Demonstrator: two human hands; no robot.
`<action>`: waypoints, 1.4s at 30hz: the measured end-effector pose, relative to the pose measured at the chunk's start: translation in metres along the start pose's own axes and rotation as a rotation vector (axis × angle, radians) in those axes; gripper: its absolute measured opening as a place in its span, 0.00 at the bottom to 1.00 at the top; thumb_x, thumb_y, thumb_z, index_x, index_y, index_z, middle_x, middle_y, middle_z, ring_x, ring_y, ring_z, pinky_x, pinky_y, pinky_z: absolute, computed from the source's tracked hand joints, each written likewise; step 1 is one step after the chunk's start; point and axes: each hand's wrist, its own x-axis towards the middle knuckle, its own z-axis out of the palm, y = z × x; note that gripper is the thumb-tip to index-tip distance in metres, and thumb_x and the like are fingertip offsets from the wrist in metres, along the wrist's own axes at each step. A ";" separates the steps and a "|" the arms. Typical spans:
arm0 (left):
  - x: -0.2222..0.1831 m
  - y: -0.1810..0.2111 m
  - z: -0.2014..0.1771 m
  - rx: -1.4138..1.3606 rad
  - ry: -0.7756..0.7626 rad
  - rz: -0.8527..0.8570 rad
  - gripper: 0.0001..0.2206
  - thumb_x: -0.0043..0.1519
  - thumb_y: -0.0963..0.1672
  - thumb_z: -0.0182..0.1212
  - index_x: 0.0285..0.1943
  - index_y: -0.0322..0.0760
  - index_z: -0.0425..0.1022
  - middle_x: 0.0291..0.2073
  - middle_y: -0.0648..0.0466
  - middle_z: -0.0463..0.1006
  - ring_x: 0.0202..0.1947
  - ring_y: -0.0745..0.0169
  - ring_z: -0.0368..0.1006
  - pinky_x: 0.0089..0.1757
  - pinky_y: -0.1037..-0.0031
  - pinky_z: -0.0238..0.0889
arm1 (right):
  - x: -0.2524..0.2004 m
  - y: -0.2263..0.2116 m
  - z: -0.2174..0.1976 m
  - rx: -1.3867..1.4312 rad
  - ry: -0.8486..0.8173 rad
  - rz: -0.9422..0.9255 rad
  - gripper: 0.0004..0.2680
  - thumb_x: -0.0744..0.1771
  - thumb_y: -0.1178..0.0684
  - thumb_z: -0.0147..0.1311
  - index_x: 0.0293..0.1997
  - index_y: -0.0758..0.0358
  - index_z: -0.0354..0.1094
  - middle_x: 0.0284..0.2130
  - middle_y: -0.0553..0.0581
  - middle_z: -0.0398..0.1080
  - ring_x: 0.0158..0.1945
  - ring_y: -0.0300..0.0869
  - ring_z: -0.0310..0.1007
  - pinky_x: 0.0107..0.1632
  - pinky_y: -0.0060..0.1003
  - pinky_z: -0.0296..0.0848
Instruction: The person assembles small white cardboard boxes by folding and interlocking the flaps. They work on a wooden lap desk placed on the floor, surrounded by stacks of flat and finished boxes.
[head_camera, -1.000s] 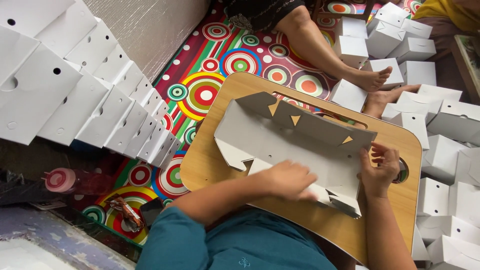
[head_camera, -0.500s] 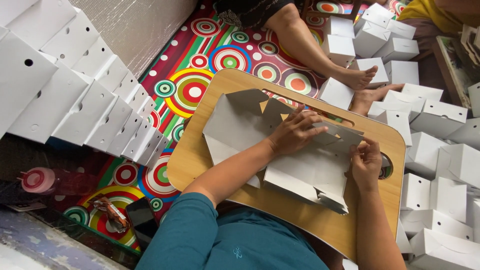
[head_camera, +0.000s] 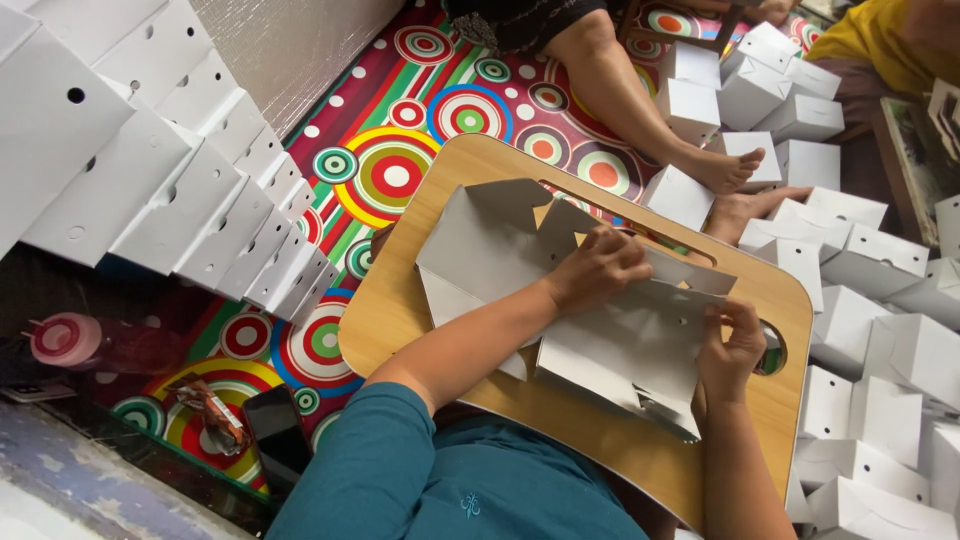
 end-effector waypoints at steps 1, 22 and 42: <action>0.002 0.000 -0.003 -0.002 0.029 0.032 0.05 0.60 0.45 0.59 0.42 0.56 0.69 0.38 0.62 0.64 0.46 0.61 0.65 0.51 0.62 0.55 | 0.000 0.006 0.000 0.039 0.032 0.073 0.06 0.73 0.67 0.53 0.50 0.60 0.70 0.38 0.53 0.72 0.42 0.39 0.68 0.51 0.37 0.66; -0.005 -0.004 0.006 -0.137 -0.058 -0.008 0.11 0.64 0.48 0.59 0.54 0.52 0.68 0.39 0.60 0.70 0.46 0.64 0.68 0.49 0.69 0.59 | 0.097 -0.041 0.005 -0.647 -0.653 -0.024 0.08 0.66 0.51 0.60 0.47 0.41 0.79 0.30 0.57 0.80 0.40 0.62 0.78 0.50 0.58 0.74; 0.005 -0.009 -0.022 -0.409 -0.007 0.013 0.04 0.68 0.43 0.55 0.47 0.40 0.73 0.43 0.50 0.75 0.46 0.48 0.70 0.51 0.59 0.61 | 0.096 -0.217 -0.081 -0.148 -0.549 -0.436 0.30 0.68 0.30 0.24 0.34 0.69 0.72 0.35 0.59 0.77 0.36 0.43 0.79 0.43 0.32 0.73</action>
